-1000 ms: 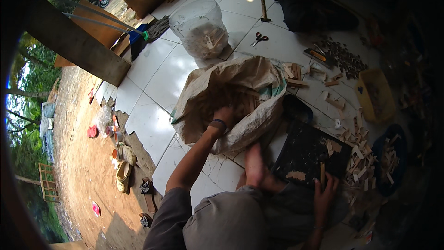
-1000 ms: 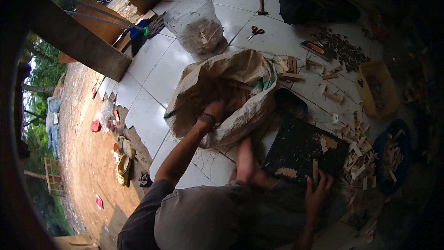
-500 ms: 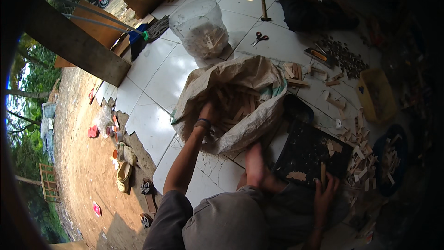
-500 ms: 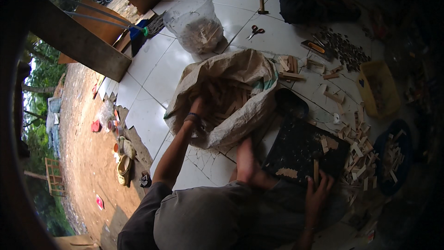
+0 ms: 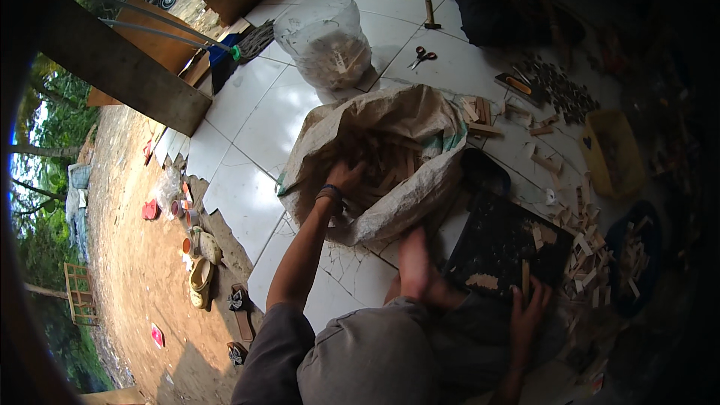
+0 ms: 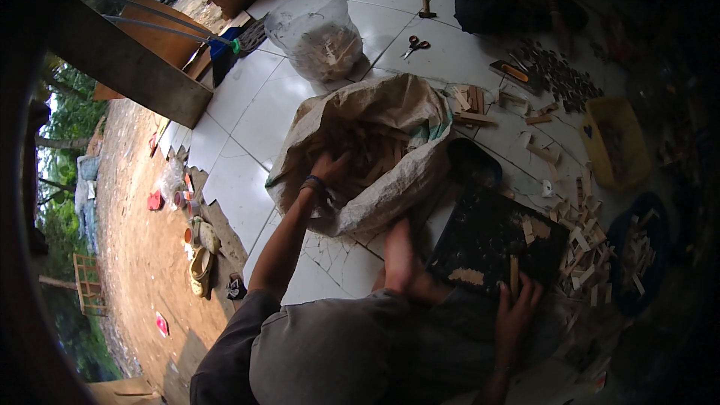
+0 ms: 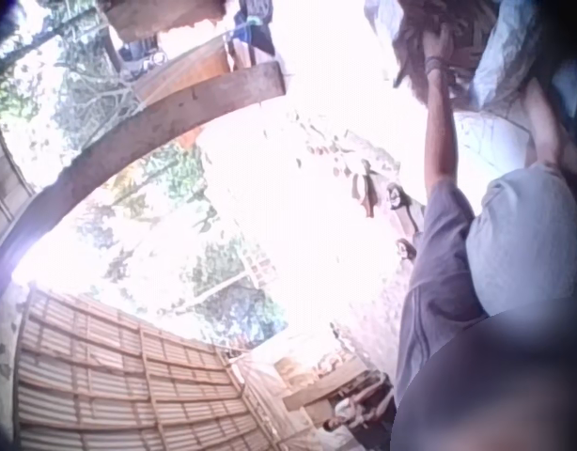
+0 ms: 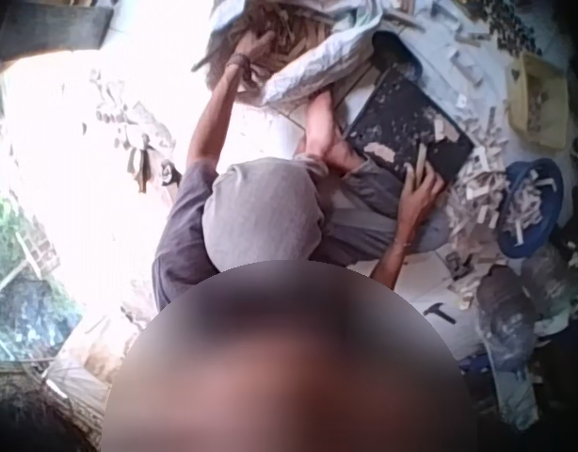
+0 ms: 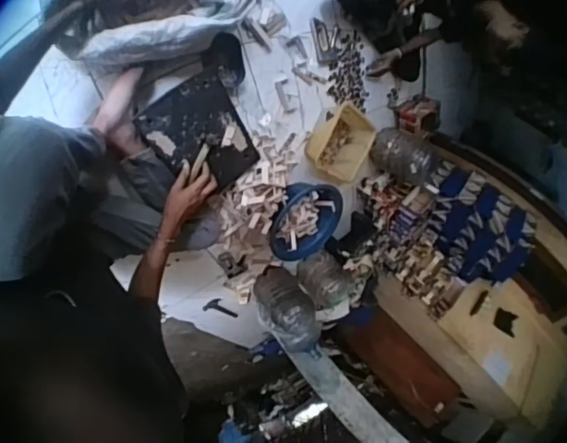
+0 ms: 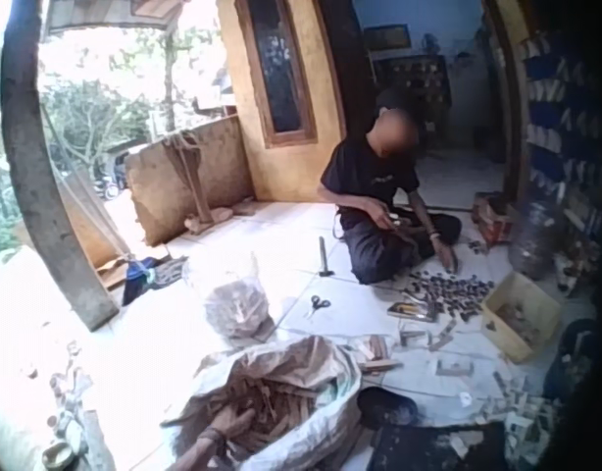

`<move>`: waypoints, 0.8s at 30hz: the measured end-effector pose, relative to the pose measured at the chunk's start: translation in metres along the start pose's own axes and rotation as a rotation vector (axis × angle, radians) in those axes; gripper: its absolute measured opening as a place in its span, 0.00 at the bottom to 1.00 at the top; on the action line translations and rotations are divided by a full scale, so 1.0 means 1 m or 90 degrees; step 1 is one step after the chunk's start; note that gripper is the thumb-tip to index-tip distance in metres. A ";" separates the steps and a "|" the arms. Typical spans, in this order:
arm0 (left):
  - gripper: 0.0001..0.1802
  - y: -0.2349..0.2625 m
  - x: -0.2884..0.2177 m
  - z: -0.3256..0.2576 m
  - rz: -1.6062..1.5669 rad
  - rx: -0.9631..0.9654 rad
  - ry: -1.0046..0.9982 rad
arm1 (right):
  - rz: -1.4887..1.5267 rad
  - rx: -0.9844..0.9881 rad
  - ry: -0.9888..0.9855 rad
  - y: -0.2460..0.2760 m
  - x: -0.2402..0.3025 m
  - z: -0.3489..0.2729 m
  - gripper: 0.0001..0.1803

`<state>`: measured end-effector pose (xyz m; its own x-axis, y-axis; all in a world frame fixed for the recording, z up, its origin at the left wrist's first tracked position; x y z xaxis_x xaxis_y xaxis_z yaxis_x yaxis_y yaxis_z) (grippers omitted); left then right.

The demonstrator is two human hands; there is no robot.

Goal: The person sits on the floor and repeatedly carves small wooden pieces using a hammer and chisel. They pick up pieces from a sack, place them on a black board, and chip away at them to shape them, then set the finished pieces aside.

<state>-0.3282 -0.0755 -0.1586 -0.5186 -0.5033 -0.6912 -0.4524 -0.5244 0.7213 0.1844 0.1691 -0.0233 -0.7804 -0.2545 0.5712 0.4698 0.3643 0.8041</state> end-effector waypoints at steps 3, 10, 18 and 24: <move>0.23 0.024 0.054 0.002 0.107 0.094 0.099 | -0.016 -0.002 0.003 0.001 -0.002 0.001 0.22; 0.22 0.066 0.125 -0.020 0.328 0.219 0.232 | -0.032 0.007 0.011 -0.002 -0.003 0.000 0.23; 0.21 0.064 0.121 -0.022 0.349 0.246 0.220 | -0.002 -0.007 0.031 -0.001 -0.002 0.002 0.22; 0.20 0.065 0.115 -0.023 0.351 0.253 0.201 | -0.006 0.002 0.009 0.000 -0.004 0.002 0.22</move>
Point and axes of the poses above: each hand's wrist, its own z-axis towards the middle knuckle, its own y-axis out of the back of the hand, x = y × z, the point moved 9 cm from there along z, towards the middle knuckle, and after that the axes turned 9 degrees about -y, right-handed, at the moved point
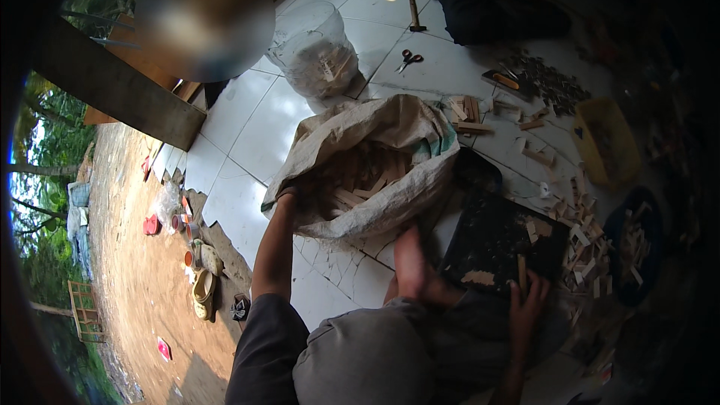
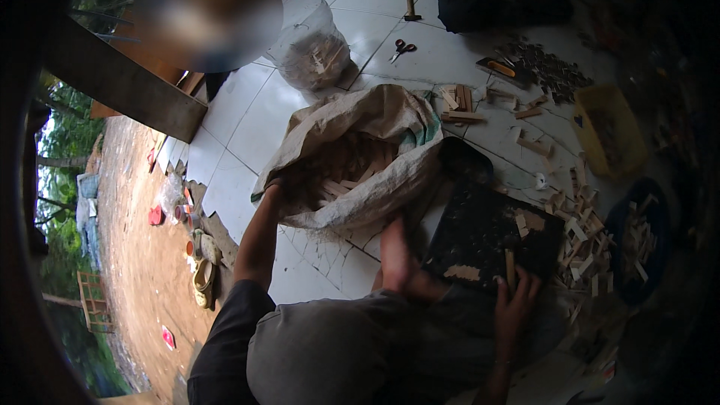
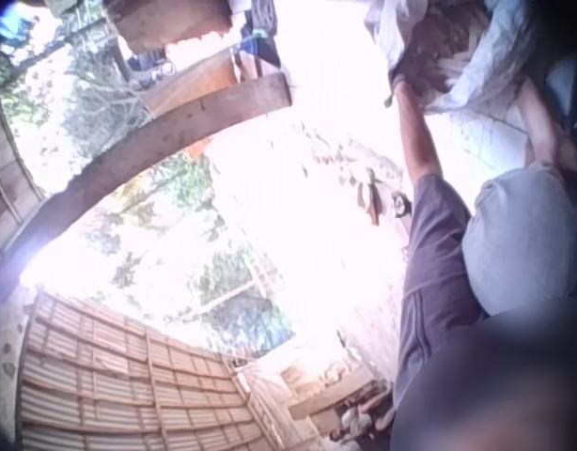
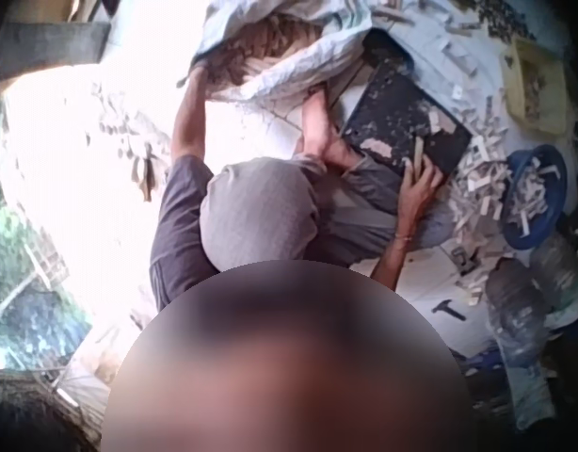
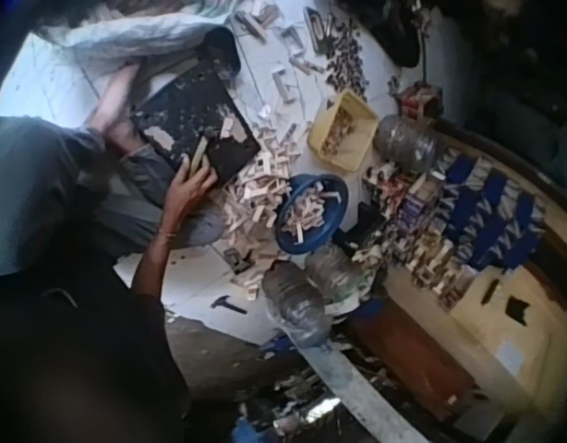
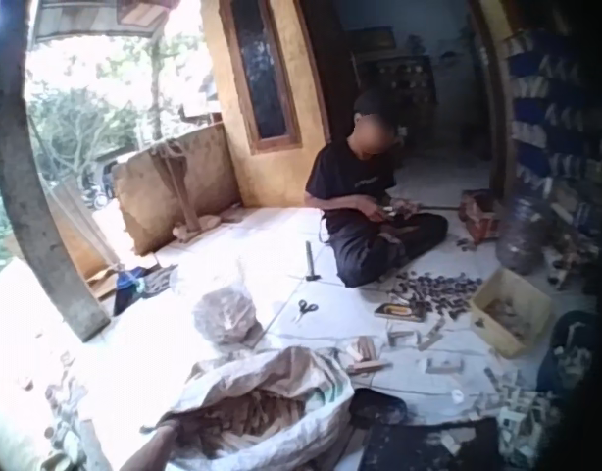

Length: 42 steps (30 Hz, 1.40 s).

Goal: The person sits on the floor and repeatedly carves small wooden pieces using a hammer and chisel. They pick up pieces from a sack, place them on a black board, and chip away at them to shape them, then set the finished pieces aside.

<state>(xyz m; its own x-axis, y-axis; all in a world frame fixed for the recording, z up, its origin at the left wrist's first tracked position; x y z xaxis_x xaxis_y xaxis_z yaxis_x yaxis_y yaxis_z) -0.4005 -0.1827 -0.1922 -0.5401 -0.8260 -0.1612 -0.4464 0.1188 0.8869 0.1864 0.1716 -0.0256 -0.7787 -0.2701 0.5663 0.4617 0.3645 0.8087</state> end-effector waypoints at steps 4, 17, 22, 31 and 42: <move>0.19 -0.003 0.000 0.001 -0.004 -0.002 -0.027 | 0.010 -0.004 -0.013 0.003 0.004 -0.002 0.21; 0.15 0.114 -0.244 -0.098 0.021 -0.322 -0.507 | 0.036 -0.008 0.004 0.000 -0.001 0.001 0.18; 0.13 0.114 -0.381 -0.129 -0.303 -0.082 -0.553 | 0.050 -0.067 0.025 0.003 -0.005 0.001 0.17; 0.24 0.007 -0.510 -0.118 -0.394 0.167 -0.600 | 0.069 -0.115 -0.020 0.015 -0.020 -0.002 0.16; 0.18 0.028 -0.493 -0.107 -0.455 0.029 -0.674 | -0.011 -0.163 0.064 0.010 0.027 0.001 0.21</move>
Point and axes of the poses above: each hand's wrist, its own z-axis towards the middle knuckle, its own y-axis out of the back of the hand, x = y × z, the point moved 9 cm from there along z, towards the middle knuckle, and after that the axes turned 9 degrees about -y, right-handed, at the moved point
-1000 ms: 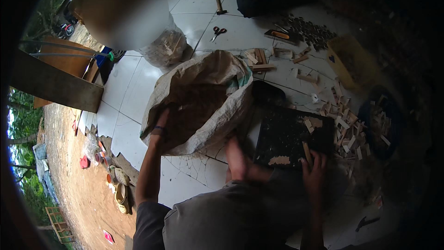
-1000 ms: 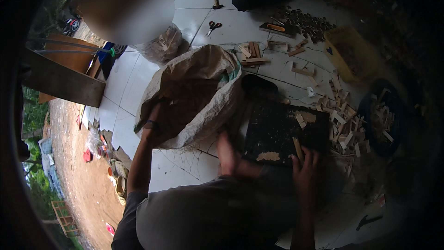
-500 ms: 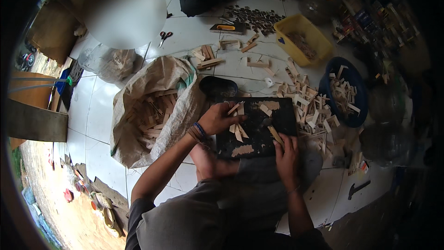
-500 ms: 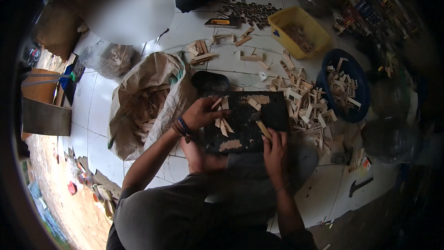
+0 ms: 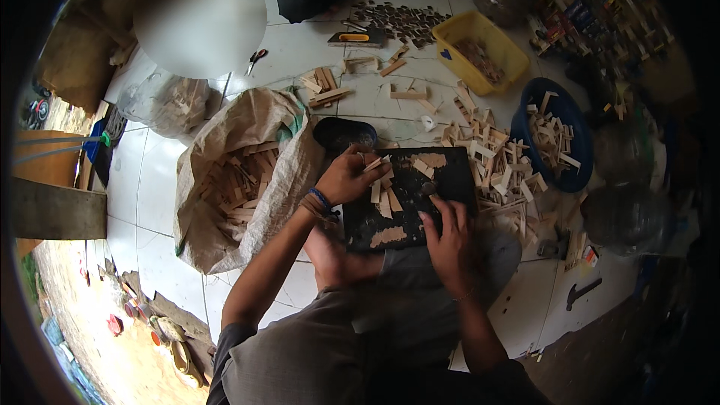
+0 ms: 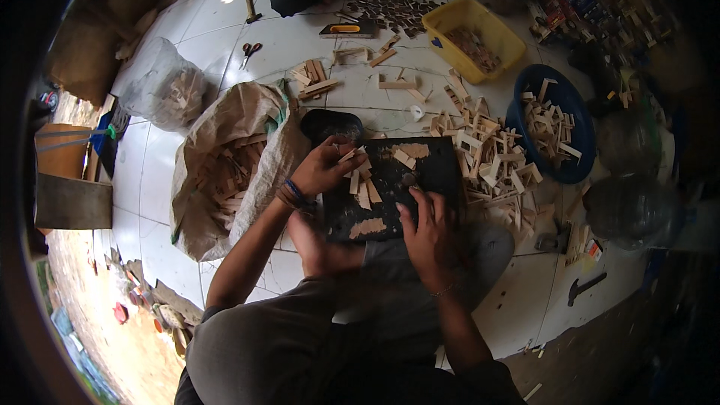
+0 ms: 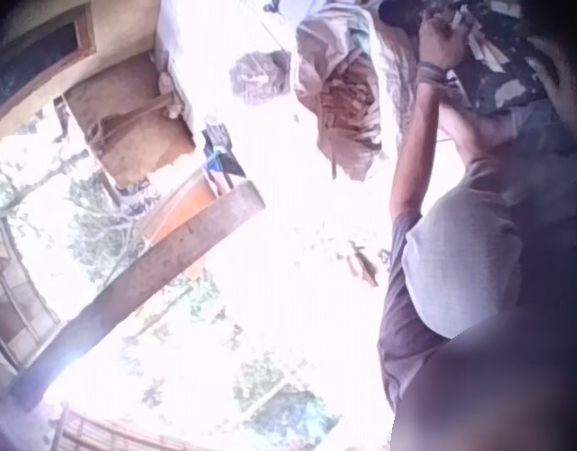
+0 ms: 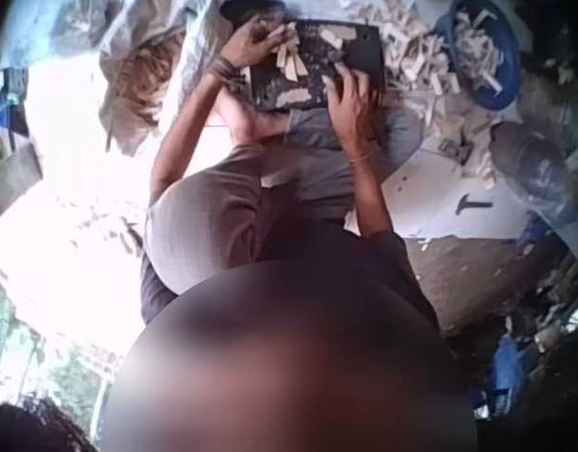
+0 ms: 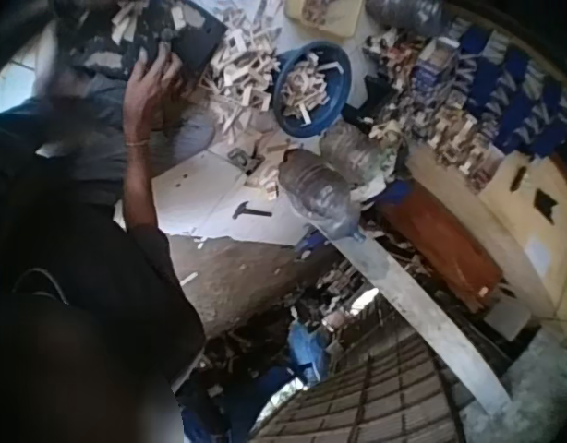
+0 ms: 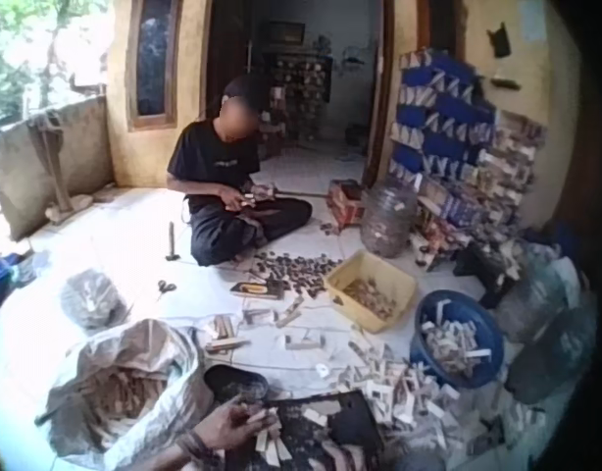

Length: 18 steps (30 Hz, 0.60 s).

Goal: The person sits on the floor and repeatedly carves small wooden pieces using a hammer and chisel. They pick up pieces from a sack, place them on a black board, and chip away at them to shape them, then set the finished pieces aside.

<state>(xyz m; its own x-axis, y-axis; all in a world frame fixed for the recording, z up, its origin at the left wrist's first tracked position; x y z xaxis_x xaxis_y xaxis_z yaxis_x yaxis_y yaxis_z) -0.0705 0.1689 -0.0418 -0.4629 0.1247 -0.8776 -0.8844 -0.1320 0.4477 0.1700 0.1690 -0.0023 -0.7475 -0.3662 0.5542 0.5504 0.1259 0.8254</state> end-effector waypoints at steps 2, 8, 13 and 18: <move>0.17 0.005 -0.001 0.000 -0.023 -0.024 0.006 | -0.001 0.014 0.035 -0.018 0.022 0.000 0.24; 0.16 0.014 0.012 -0.016 -0.193 -0.055 0.163 | -0.040 0.043 0.031 -0.063 0.045 0.007 0.24; 0.14 0.018 0.017 -0.032 -0.158 -0.088 0.167 | -0.071 -0.004 0.026 -0.056 0.030 0.023 0.21; 0.17 0.013 0.018 -0.046 -0.245 -0.170 0.139 | -0.094 -0.074 0.057 -0.043 0.036 0.028 0.16</move>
Point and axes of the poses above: each hand's wrist, its own z-axis towards the middle knuckle, its own y-axis out of the back of the hand, x = y × z, the point moved 9 cm from there along z, towards the middle knuckle, and after that the axes turned 9 degrees about -y, right-handed, at the moved point
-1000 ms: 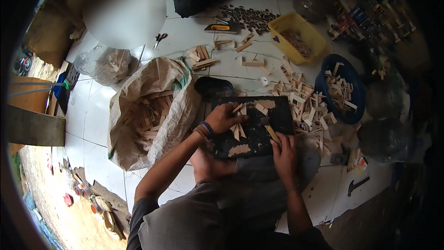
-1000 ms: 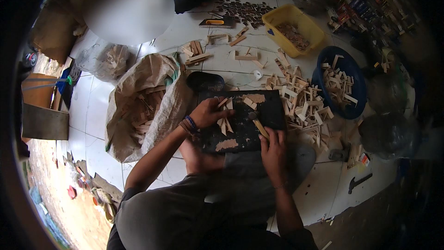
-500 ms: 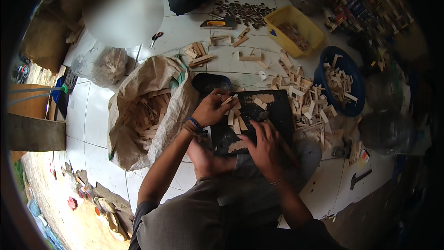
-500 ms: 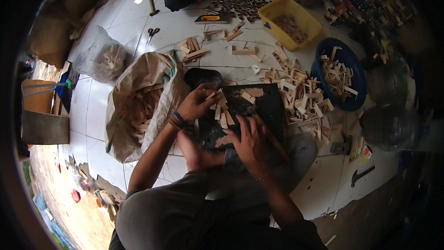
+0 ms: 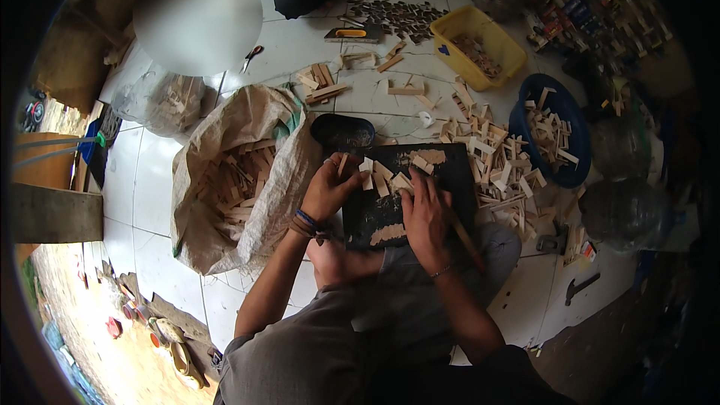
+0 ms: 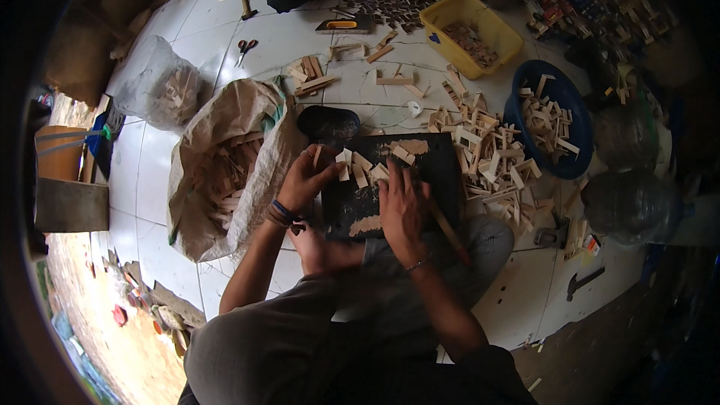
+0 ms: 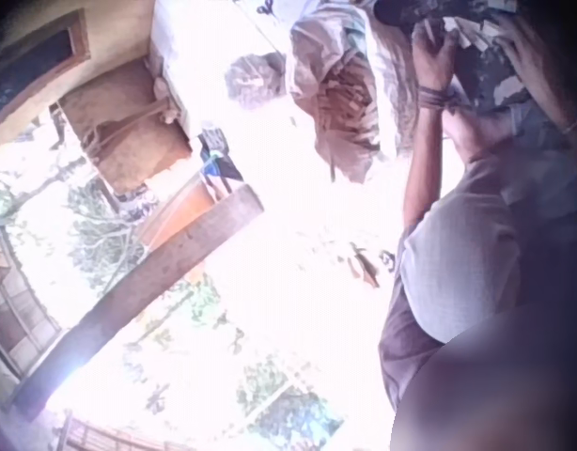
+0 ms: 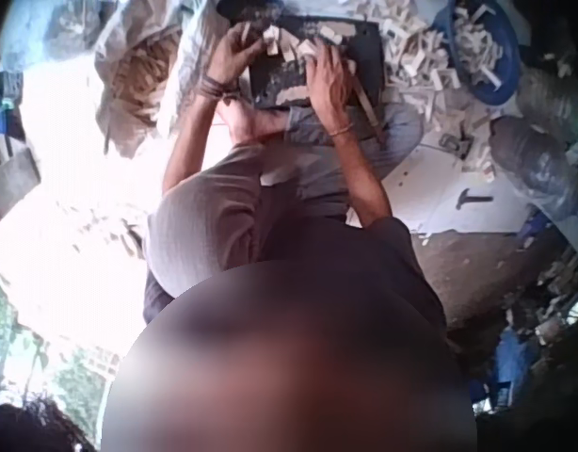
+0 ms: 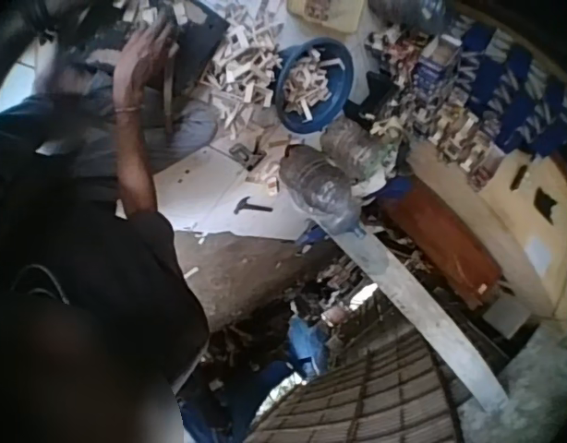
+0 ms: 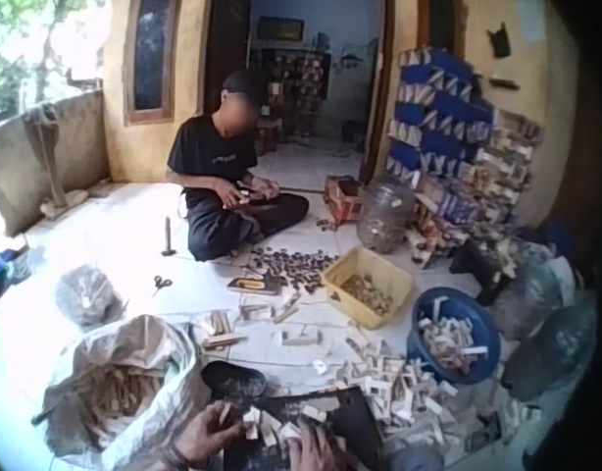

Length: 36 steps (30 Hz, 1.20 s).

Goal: The person sits on the floor and repeatedly carves small wooden pieces using a hammer and chisel. They pick up pieces from a sack, place them on a black board, and chip away at them to shape them, then set the finished pieces aside.

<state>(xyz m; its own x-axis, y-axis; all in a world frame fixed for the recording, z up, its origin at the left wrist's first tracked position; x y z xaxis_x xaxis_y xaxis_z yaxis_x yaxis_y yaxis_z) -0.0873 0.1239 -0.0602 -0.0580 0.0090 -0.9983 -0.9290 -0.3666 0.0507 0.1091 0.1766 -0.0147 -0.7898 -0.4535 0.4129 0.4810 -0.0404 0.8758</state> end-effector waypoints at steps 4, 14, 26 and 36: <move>0.20 0.003 0.001 -0.013 0.025 -0.012 0.015 | 0.027 0.039 0.019 -0.006 0.013 -0.002 0.17; 0.21 -0.003 0.000 -0.047 -0.045 -0.065 0.100 | 0.113 0.024 -0.052 -0.004 0.008 0.000 0.09; 0.23 -0.034 -0.023 -0.056 -0.121 0.005 0.128 | 0.654 0.217 -0.377 -0.020 -0.010 -0.030 0.14; 0.25 -0.040 -0.008 -0.063 -0.233 0.064 0.149 | 0.772 0.262 -0.371 -0.022 -0.008 -0.033 0.10</move>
<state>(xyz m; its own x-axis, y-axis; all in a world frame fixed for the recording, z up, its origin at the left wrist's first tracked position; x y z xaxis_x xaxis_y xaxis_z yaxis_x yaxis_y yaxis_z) -0.0263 0.0795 -0.0559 0.3546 -0.0934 -0.9304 -0.9046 -0.2862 -0.3160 0.1172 0.1517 -0.0449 -0.0611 0.4150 0.9078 0.9034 0.4097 -0.1265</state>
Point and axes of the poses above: each hand's wrist, its own z-axis towards the middle knuckle, its own y-axis out of the back of the hand, x = y × z, the point moved 9 cm from there along z, towards the middle knuckle, and after that the axes turned 9 degrees about -y, right-handed, at the moved point
